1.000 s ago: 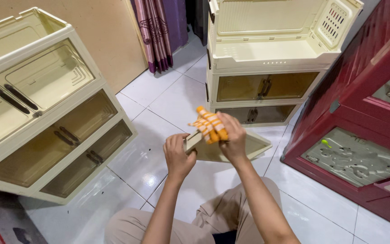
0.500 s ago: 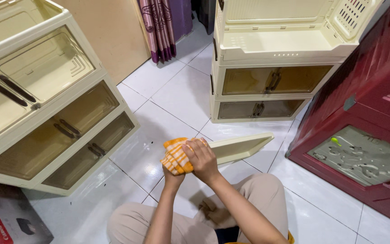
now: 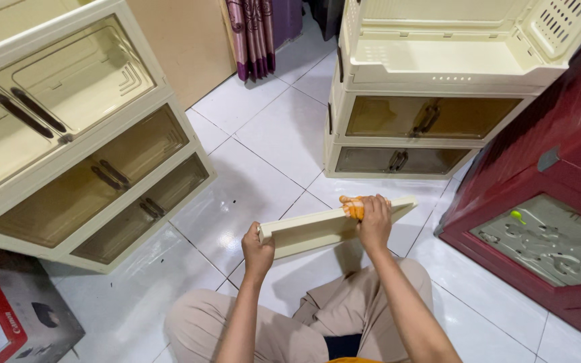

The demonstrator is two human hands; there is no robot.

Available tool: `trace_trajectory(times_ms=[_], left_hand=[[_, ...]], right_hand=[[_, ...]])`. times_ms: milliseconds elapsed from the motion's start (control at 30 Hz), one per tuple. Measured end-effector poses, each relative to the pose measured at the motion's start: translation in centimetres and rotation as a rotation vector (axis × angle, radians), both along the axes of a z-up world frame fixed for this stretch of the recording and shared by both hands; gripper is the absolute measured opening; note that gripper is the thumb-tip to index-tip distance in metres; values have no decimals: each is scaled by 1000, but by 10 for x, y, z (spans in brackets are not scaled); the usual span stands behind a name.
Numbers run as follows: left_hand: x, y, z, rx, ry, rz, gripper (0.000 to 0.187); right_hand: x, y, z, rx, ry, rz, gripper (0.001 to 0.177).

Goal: The person sits on the floor and wipes a beige plastic tray with an orange cloth, cleaning both sides and edges. After cleaning, the person places the tray on top of a plastic storage unit and adjusts the unit's position.

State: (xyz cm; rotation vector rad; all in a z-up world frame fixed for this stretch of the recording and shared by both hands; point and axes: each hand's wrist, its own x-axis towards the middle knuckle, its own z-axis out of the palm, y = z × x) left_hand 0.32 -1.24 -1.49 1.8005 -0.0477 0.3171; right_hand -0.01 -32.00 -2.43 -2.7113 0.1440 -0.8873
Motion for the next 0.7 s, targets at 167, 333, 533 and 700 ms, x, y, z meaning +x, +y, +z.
trace_trajectory(times_ms=[167,333,533,700], left_hand=[[-10,7,-20,-7,70,54,14],[-13,7,-17,-105,60,20,30],[-16,15,-18,-94,44,-84,32],[-3,8,-41,-25,76,-3,9]], right_hand=[[-11,77,7,57,31,86,76],[-28,174,40,36,15,430,89],[-38,178,58,-70,-87,602,72],[-20,118,28,-61,-29,464,69]])
